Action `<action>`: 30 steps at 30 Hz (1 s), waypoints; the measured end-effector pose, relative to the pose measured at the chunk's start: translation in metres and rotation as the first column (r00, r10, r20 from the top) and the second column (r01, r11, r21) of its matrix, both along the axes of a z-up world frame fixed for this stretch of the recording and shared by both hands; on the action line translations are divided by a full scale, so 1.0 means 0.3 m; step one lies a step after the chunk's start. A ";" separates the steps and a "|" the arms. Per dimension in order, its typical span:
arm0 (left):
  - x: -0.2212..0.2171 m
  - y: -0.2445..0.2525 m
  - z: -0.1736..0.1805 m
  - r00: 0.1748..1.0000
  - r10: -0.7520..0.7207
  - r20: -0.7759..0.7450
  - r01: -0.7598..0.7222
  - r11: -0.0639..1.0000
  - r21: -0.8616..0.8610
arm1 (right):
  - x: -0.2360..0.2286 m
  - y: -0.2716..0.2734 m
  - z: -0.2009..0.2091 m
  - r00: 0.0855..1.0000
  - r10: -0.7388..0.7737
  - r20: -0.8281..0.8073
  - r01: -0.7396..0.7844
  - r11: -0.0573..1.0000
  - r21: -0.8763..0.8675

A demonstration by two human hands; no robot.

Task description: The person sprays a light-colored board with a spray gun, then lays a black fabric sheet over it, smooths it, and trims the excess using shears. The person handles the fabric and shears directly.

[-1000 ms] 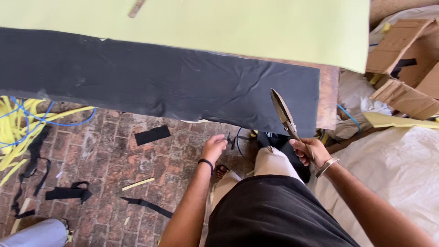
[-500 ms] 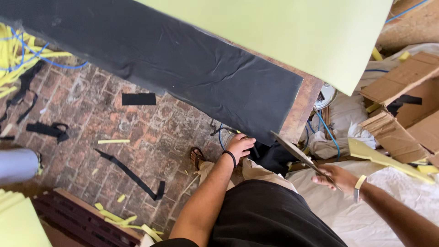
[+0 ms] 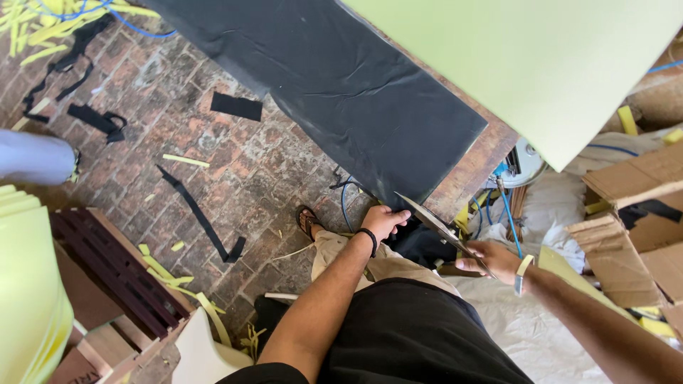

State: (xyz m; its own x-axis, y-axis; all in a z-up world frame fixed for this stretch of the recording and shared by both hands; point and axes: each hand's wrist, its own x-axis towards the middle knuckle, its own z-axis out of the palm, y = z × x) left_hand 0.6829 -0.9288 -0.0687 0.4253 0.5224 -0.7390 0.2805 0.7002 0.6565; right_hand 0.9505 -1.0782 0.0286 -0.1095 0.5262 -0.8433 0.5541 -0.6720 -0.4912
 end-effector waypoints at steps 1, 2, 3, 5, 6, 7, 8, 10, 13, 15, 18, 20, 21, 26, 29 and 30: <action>0.001 0.002 0.009 1.000 -0.001 -0.013 0.001 1.000 0.016 | -0.002 0.026 0.005 0.999 0.035 -0.006 -0.035 0.999 0.023; 0.002 -0.001 0.017 1.000 0.000 -0.014 0.001 0.998 0.056 | -0.005 0.039 0.011 1.000 0.004 -0.012 -0.004 1.000 0.007; 0.001 -0.003 0.025 1.000 0.001 -0.016 0.000 0.995 0.097 | -0.009 0.051 0.017 0.999 -0.027 -0.018 0.027 1.000 -0.010; -0.011 -0.009 0.045 0.999 -0.025 -0.047 0.032 0.986 0.161 | -0.026 0.068 0.035 0.998 -0.056 -0.028 0.055 0.998 -0.022; -0.010 -0.006 0.053 0.996 -0.048 -0.077 0.062 0.980 0.187 | -0.031 0.085 0.041 0.998 -0.051 -0.033 0.051 0.999 -0.015; -0.009 -0.003 0.062 0.992 -0.071 -0.107 0.093 0.973 0.212 | -0.033 0.104 0.048 0.998 -0.047 -0.038 0.047 0.999 -0.007; -0.020 -0.003 0.071 0.991 -0.081 -0.107 0.101 0.974 0.201 | -0.051 0.123 0.052 0.998 -0.062 -0.026 0.061 0.998 -0.019; -0.041 -0.002 0.085 0.990 -0.100 -0.103 0.118 0.976 0.181 | -0.095 0.173 0.048 0.996 -0.091 0.000 0.091 0.995 -0.039; -0.049 -0.006 0.092 0.989 -0.118 -0.085 0.133 0.971 0.197 | -0.158 0.275 0.035 0.988 -0.115 -0.105 0.113 0.993 -0.027; -0.057 -0.008 0.093 0.983 -0.144 -0.111 0.164 0.967 0.195 | -0.196 0.355 0.029 0.988 -0.110 -0.112 0.113 0.993 0.022; -0.101 -0.006 0.093 0.972 -0.187 -0.145 0.217 0.948 0.231 | -0.280 0.492 0.029 0.979 -0.124 -0.160 0.139 0.987 0.085; -0.136 -0.018 0.093 0.954 -0.220 -0.205 0.276 0.911 0.305 | -0.335 0.578 0.030 0.964 -0.160 -0.213 0.179 0.981 0.073; -0.150 -0.027 0.092 0.939 -0.231 -0.253 0.313 0.879 0.360 | -0.367 0.626 0.026 0.953 -0.186 -0.241 0.202 0.979 0.043; -0.232 -0.035 0.119 0.893 -0.313 -0.324 0.422 0.834 0.356 | -0.499 0.849 0.037 0.944 -0.168 -0.285 0.204 0.974 0.102; -0.294 -0.015 0.144 0.782 -0.419 -0.461 0.601 0.704 0.380 | -0.579 0.975 0.044 0.922 -0.187 -0.338 0.236 0.966 0.109; -0.316 -0.018 0.155 0.792 -0.427 -0.436 0.591 0.717 0.369 | -0.607 1.019 0.043 0.919 -0.182 -0.350 0.235 0.965 0.117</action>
State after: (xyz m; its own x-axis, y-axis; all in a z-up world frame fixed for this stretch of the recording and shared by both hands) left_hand 0.5881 -0.9342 -0.0222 0.5309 0.5996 -0.5989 0.7375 0.0211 0.6750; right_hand 0.7685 -0.7727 0.0415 -0.2436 0.6880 -0.6836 0.1955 -0.6556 -0.7294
